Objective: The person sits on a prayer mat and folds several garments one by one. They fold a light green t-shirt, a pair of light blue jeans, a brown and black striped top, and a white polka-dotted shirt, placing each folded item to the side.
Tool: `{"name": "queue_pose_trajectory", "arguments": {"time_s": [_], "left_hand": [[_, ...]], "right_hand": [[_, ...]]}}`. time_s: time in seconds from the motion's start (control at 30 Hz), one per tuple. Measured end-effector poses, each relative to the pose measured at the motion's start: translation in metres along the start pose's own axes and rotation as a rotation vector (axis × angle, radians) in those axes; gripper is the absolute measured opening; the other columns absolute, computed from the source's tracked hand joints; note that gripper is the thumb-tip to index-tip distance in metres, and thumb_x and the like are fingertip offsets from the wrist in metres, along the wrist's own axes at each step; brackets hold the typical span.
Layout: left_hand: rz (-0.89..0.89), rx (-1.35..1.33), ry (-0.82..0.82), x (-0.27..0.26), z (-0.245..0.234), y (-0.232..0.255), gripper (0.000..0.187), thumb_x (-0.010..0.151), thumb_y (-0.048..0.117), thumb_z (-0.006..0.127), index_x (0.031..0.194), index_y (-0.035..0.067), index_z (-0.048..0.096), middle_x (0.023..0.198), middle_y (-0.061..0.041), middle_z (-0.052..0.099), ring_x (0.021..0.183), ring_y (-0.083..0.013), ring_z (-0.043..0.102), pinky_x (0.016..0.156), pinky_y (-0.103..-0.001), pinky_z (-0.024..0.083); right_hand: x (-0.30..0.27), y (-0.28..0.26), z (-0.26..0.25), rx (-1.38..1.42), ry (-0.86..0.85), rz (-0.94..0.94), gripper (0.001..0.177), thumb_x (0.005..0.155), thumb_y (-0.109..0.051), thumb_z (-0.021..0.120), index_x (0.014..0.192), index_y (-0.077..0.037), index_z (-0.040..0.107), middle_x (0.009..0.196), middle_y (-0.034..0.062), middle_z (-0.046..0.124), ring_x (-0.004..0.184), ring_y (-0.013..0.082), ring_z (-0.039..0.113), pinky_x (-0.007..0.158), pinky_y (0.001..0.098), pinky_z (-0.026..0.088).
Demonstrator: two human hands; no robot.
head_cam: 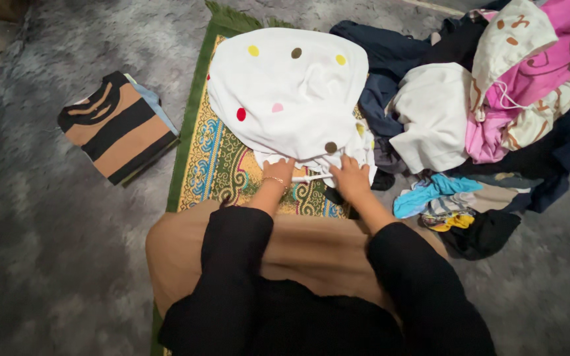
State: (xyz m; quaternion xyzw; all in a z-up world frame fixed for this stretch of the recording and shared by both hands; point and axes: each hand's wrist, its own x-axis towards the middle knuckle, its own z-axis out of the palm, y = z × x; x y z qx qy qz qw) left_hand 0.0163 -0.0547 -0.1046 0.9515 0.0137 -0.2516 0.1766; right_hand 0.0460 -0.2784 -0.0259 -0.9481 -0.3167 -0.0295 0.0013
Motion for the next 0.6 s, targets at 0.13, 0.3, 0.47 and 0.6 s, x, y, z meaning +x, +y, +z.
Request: {"name": "queue_pose_trajectory", "arguments": {"time_s": [0.13, 0.3, 0.47, 0.6], "left_hand": [[-0.045, -0.115, 0.083, -0.024, -0.033, -0.01, 0.065, 0.08, 0.032, 0.082, 0.135, 0.018, 0.05, 0.133, -0.012, 0.058, 0.118, -0.0334, 0.062, 0.101, -0.054, 0.041], [-0.06, -0.214, 0.286, -0.055, -0.068, 0.007, 0.088, 0.068, 0.023, 0.084, 0.146, 0.022, 0.043, 0.131, -0.012, 0.055, 0.113, -0.0332, 0.061, 0.09, -0.05, 0.046], [-0.013, -0.354, 0.664, -0.049, -0.09, 0.017, 0.031, 0.085, 0.014, 0.073, 0.115, 0.023, 0.07, 0.117, -0.007, 0.066, 0.113, -0.0283, 0.064, 0.099, -0.045, 0.047], [0.391, -0.647, 0.868, -0.05, -0.129, -0.008, 0.02, 0.088, 0.012, 0.068, 0.108, 0.01, 0.065, 0.103, -0.008, 0.068, 0.1, -0.0271, 0.062, 0.089, -0.038, 0.049]], "right_hand": [[0.007, 0.024, -0.006, 0.39, -0.255, 0.135, 0.02, 0.086, -0.016, 0.064, 0.104, -0.017, 0.07, 0.1, 0.0074, 0.069, 0.102, 0.0236, 0.065, 0.086, 0.044, 0.047], [0.035, 0.062, -0.074, 1.305, -0.29, 0.266, 0.023, 0.085, -0.009, 0.053, 0.103, -0.005, 0.066, 0.09, 0.0038, 0.066, 0.084, 0.0132, 0.06, 0.075, 0.0277, 0.049], [0.038, 0.068, -0.164, 1.757, -0.294, 0.239, 0.025, 0.086, -0.011, 0.052, 0.106, -0.003, 0.063, 0.096, 0.0023, 0.065, 0.091, 0.0119, 0.061, 0.082, 0.0257, 0.05], [0.028, 0.079, -0.226, 1.753, -0.169, 0.051, 0.024, 0.093, -0.016, 0.053, 0.107, 0.0, 0.064, 0.102, 0.0041, 0.066, 0.096, 0.0121, 0.061, 0.088, 0.0245, 0.048]]}}
